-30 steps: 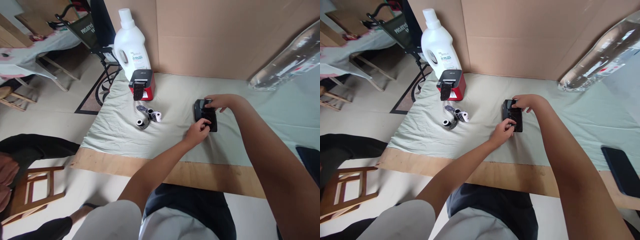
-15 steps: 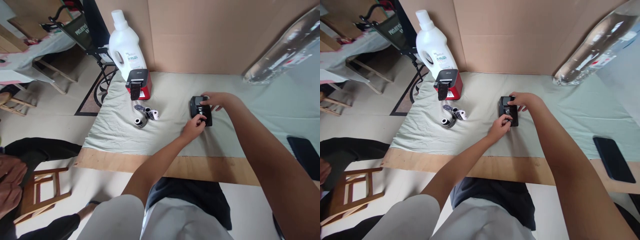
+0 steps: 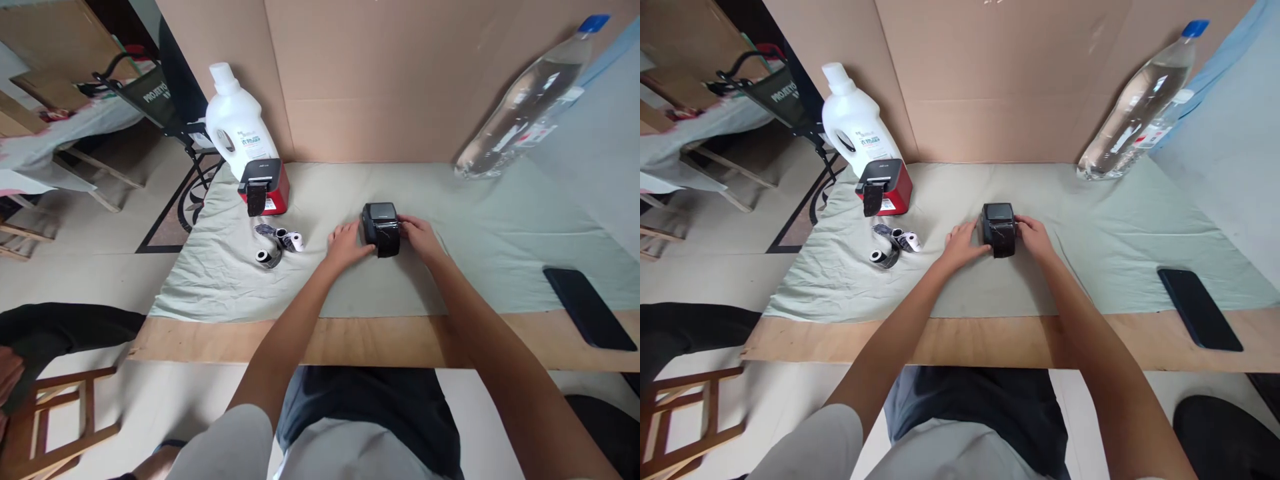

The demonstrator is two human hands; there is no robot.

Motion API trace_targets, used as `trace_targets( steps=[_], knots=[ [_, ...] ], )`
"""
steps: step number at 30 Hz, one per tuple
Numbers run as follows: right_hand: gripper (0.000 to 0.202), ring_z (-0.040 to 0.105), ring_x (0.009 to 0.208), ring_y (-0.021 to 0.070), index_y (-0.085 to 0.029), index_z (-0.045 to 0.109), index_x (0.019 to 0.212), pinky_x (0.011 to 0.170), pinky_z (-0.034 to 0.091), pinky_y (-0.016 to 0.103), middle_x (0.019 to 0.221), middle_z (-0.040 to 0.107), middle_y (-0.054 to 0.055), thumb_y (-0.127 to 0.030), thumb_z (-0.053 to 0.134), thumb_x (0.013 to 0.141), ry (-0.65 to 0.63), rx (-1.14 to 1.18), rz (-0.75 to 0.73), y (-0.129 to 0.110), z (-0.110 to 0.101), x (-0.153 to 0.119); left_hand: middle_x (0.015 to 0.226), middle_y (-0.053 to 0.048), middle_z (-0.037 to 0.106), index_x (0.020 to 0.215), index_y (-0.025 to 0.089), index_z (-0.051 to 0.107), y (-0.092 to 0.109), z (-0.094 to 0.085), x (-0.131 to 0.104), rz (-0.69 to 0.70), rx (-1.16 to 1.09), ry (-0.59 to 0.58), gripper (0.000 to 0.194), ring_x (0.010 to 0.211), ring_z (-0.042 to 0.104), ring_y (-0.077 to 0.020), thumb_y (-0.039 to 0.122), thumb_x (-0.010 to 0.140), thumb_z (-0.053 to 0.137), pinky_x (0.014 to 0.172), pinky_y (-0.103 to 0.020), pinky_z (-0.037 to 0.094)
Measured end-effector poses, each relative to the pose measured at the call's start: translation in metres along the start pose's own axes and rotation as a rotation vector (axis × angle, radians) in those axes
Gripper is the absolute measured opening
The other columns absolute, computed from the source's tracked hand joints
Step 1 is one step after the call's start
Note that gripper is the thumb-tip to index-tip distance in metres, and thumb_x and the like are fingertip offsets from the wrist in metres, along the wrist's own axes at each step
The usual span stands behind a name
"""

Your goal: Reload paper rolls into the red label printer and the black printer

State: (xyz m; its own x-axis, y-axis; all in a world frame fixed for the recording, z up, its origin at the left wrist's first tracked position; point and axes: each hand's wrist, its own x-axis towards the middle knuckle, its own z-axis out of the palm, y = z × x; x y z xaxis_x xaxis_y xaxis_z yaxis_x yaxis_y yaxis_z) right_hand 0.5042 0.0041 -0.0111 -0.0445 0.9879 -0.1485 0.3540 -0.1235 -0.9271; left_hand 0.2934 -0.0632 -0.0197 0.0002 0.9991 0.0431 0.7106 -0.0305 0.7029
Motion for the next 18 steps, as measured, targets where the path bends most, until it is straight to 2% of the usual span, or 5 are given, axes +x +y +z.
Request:
trace_targets(
  steps=[3,6,10,14,18],
  knots=[
    [0.048,0.068,0.135,0.0284,-0.021,0.076,0.135,0.114,0.056,0.047,0.138,0.077,0.01,-0.034,0.06,0.092,-0.003,-0.056,-0.179,0.011,0.002,-0.004,0.161,-0.021,0.057,0.165,0.019,0.042,0.001,0.009,0.002,0.063,0.084,-0.039,0.093,0.155,0.042,-0.0417,0.042,0.084,0.082,0.119,-0.053,0.034],
    [0.048,0.068,0.136,0.0293,-0.022,0.077,0.134,0.118,0.052,0.05,0.138,0.077,0.009,-0.035,0.059,0.091,-0.007,-0.093,-0.254,0.012,0.0,-0.007,0.156,-0.022,0.062,0.164,0.016,0.043,0.008,0.019,0.003,0.062,0.103,0.01,0.082,0.151,0.049,-0.0389,0.033,0.091,0.074,0.118,-0.051,0.035],
    [0.048,0.069,0.136,0.0272,-0.023,0.077,0.135,0.117,0.052,0.048,0.138,0.078,0.007,-0.032,0.057,0.092,-0.016,-0.075,-0.238,0.01,-0.02,-0.006,0.139,-0.023,0.072,0.159,0.014,0.051,0.026,0.02,0.016,0.11,0.142,0.004,0.075,0.137,0.06,-0.0402,0.032,0.09,0.075,0.113,-0.049,0.039],
    [0.05,0.069,0.134,0.0262,-0.018,0.075,0.137,0.118,0.051,0.045,0.14,0.077,0.008,-0.029,0.054,0.093,0.106,-0.047,-0.226,0.017,-0.06,0.01,0.127,-0.022,0.076,0.158,0.012,0.053,0.067,0.033,0.048,0.174,0.195,-0.042,0.078,0.127,0.066,-0.0403,0.038,0.088,0.077,0.108,-0.046,0.039],
    [0.049,0.069,0.133,0.0265,-0.014,0.075,0.135,0.121,0.048,0.044,0.139,0.077,0.012,-0.027,0.052,0.094,0.29,-0.005,-0.278,0.032,-0.125,0.037,0.126,-0.022,0.077,0.16,0.01,0.05,0.126,0.081,0.088,0.216,0.145,-0.02,0.082,0.125,0.067,-0.039,0.039,0.089,0.077,0.106,-0.043,0.038]
  ],
)
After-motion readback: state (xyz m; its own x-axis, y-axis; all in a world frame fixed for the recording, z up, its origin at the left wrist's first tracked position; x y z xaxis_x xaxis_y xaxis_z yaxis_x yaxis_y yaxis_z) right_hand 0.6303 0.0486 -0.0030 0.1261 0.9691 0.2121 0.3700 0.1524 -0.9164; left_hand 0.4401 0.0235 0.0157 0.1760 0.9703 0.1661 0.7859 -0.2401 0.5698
